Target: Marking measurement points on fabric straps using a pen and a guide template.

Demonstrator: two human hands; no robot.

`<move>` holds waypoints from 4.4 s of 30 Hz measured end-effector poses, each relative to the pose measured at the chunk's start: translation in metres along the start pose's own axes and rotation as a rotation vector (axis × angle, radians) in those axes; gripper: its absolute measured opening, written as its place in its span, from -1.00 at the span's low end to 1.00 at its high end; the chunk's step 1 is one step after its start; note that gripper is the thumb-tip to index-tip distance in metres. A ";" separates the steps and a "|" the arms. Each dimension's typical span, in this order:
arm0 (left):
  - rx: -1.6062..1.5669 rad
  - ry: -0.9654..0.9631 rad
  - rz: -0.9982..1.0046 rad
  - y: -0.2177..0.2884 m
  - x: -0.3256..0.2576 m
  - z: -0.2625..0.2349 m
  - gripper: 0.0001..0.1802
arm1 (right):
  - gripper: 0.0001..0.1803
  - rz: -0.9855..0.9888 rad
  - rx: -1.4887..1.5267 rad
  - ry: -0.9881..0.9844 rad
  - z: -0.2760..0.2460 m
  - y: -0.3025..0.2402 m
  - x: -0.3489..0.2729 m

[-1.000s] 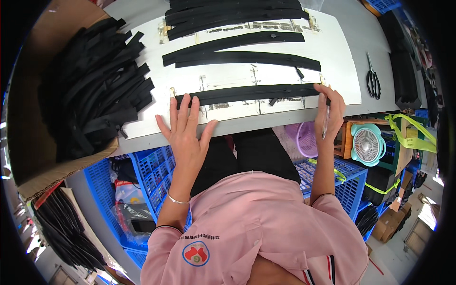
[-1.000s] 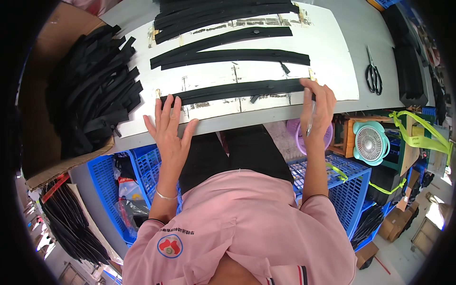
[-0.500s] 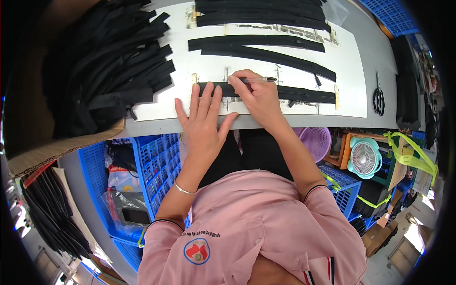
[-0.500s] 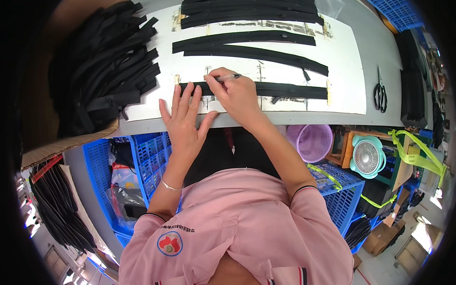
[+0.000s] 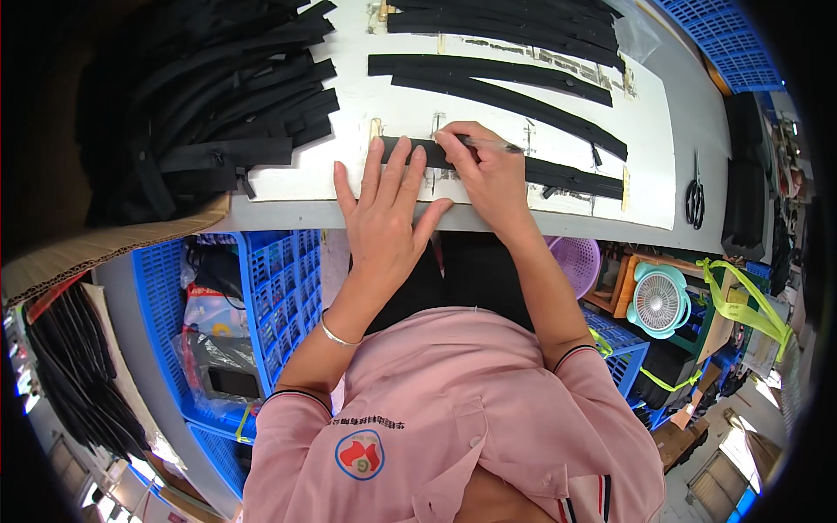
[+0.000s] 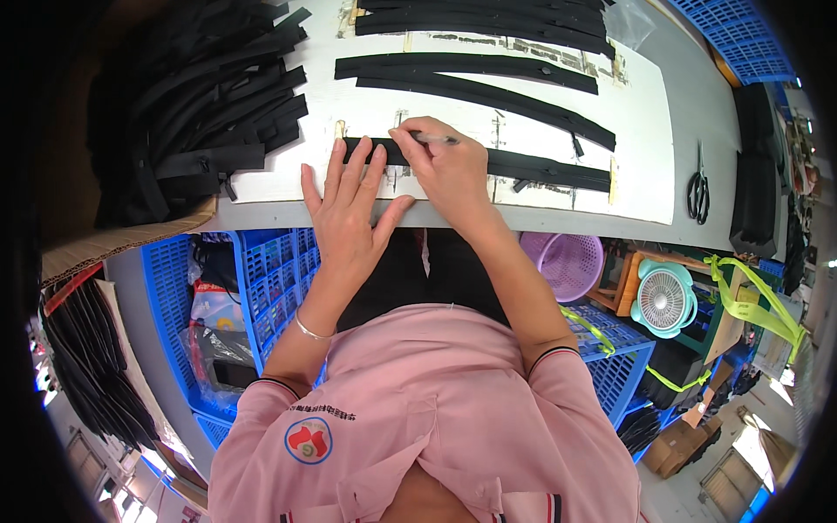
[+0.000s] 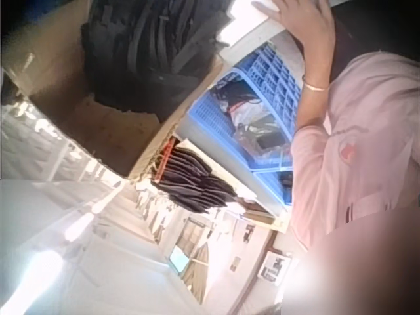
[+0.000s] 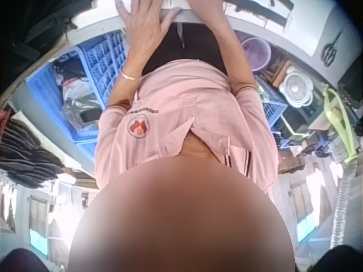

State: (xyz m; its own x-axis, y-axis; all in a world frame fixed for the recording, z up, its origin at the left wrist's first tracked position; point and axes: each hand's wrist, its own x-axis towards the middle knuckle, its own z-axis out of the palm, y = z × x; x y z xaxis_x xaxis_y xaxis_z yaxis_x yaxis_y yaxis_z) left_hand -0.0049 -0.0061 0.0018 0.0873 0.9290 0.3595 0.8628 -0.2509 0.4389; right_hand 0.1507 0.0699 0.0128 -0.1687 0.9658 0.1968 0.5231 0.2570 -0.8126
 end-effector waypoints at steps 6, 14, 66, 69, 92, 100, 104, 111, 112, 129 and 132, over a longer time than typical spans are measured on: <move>0.014 -0.001 0.001 0.000 0.000 0.002 -0.29 | -0.77 -0.051 0.017 -0.109 -0.008 0.005 -0.003; 0.053 -0.015 -0.009 0.000 0.000 0.003 -0.29 | -0.75 -0.236 -0.031 -0.087 -0.009 0.008 -0.002; -0.400 0.035 0.064 0.070 0.056 0.057 -0.86 | -0.77 -0.370 -0.162 0.411 -0.105 0.046 -0.058; -0.393 0.014 0.048 0.071 0.055 0.054 -0.87 | -0.53 -0.332 -0.470 0.505 -0.125 0.049 -0.071; -0.427 -0.048 0.165 0.139 0.079 0.096 -0.87 | -0.58 -0.229 -0.705 0.508 -0.124 0.094 -0.103; -0.392 -0.080 0.111 0.133 0.076 0.088 -0.62 | -0.52 -0.216 -0.681 0.540 -0.125 0.091 -0.101; -0.404 -0.083 0.086 0.128 0.071 0.082 -0.49 | -0.53 -0.221 -0.680 0.537 -0.123 0.090 -0.100; -0.420 -0.095 0.103 0.124 0.069 0.081 -0.54 | -0.55 -0.218 -0.692 0.532 -0.123 0.090 -0.101; -0.418 -0.094 0.100 0.123 0.068 0.081 -0.54 | -0.55 -0.217 -0.692 0.534 -0.122 0.090 -0.101; -0.979 -0.040 -0.303 0.115 0.090 -0.020 -0.82 | -0.61 -0.256 -0.485 0.719 -0.136 0.057 -0.122; -1.192 -0.013 -0.410 0.100 0.077 -0.054 -0.76 | -0.63 -0.258 -0.430 0.642 -0.124 0.050 -0.127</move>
State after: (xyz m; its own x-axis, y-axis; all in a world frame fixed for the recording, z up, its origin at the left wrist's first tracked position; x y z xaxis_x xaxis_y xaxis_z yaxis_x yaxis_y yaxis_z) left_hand 0.0615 0.0258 0.1180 -0.0688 0.9975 0.0158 -0.1565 -0.0264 0.9873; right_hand 0.3021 -0.0359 0.0150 0.1161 0.6719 0.7315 0.8303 0.3385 -0.4427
